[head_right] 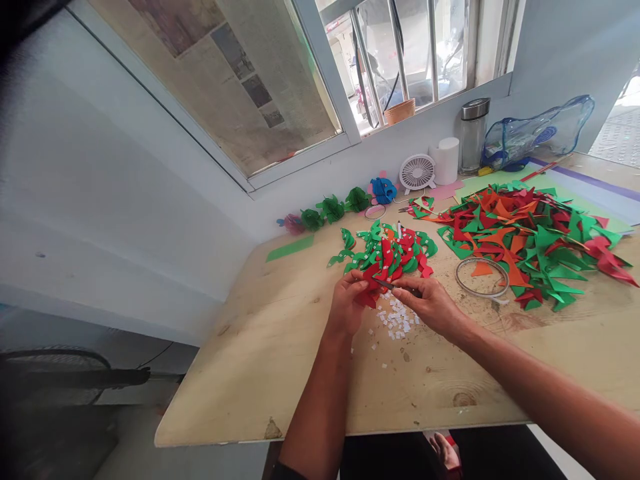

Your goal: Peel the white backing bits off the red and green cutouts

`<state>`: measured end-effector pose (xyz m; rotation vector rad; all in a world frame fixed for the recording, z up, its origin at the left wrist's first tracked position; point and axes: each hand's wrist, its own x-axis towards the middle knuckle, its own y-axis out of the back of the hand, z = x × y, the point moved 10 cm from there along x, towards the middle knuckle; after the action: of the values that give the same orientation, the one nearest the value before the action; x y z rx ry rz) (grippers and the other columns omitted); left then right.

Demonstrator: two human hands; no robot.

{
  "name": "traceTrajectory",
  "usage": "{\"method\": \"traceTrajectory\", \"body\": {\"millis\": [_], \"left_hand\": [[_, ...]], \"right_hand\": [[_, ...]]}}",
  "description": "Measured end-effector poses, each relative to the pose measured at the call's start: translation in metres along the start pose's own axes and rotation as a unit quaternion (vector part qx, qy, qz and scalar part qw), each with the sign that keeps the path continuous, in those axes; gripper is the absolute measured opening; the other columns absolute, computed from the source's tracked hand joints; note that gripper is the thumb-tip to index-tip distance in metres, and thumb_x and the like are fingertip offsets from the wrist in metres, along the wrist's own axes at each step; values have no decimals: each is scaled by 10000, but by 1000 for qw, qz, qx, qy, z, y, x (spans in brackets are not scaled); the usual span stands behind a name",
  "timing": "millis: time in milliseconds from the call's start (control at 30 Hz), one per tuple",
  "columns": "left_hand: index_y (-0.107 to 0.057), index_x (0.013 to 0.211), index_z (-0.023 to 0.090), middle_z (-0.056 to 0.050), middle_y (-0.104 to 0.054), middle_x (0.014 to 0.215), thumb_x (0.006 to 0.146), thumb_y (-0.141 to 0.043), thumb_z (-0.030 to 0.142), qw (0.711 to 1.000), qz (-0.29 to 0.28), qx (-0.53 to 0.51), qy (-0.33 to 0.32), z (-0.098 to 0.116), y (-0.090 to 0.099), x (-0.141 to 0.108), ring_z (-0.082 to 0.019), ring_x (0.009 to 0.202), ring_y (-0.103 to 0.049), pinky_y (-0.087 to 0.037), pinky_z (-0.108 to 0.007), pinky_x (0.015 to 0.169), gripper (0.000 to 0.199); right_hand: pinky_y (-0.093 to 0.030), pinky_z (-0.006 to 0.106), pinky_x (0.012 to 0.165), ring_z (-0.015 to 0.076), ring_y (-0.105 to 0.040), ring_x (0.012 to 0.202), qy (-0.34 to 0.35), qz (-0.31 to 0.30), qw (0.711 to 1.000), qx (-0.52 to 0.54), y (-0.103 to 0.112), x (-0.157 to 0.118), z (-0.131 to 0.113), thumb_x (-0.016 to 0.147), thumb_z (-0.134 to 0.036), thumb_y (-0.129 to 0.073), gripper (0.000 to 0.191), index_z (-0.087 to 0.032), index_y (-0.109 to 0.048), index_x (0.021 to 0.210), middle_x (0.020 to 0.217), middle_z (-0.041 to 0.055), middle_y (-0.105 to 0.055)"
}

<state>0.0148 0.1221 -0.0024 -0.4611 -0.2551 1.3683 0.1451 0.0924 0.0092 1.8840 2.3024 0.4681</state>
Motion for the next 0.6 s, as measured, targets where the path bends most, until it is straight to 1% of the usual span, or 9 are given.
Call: {"method": "traceTrajectory", "body": {"millis": [167,367,467,600], "left_hand": [[-527,701,159,-9,-663,630,596,-695,248,1000,2,0,5,0,0,-1,-154,553,-641,-468,-245,553,217],[-531,712,161,-8,-662,629,603,-687,241,1000,10,7,4,-1,1,0,-156,553,-641,-463,-238,534,206],[-532,708,161,-1,-658,628,597,-688,225,1000,16,1,2,0,2,-1,-153,566,-644,-479,-248,564,202],[-529,693,159,-1,-659,624,596,-690,221,1000,14,0,-2,2,0,-1,-146,566,-643,-494,-261,604,197]], "right_hand": [[-312,247,510,125,-417,570,13,7,999,-31,3,0,-4,824,-512,-470,429,-159,-695,919,685,21,-576],[-296,239,496,114,-393,544,8,14,998,-56,4,-2,-5,833,-508,-458,423,-164,-689,915,647,6,-548],[-295,237,489,114,-390,538,9,13,998,-63,4,-1,-4,834,-520,-447,440,-160,-689,906,630,6,-542],[-319,242,502,123,-427,555,21,25,996,-77,6,-1,-5,837,-508,-450,441,-155,-699,930,665,21,-591]]}}
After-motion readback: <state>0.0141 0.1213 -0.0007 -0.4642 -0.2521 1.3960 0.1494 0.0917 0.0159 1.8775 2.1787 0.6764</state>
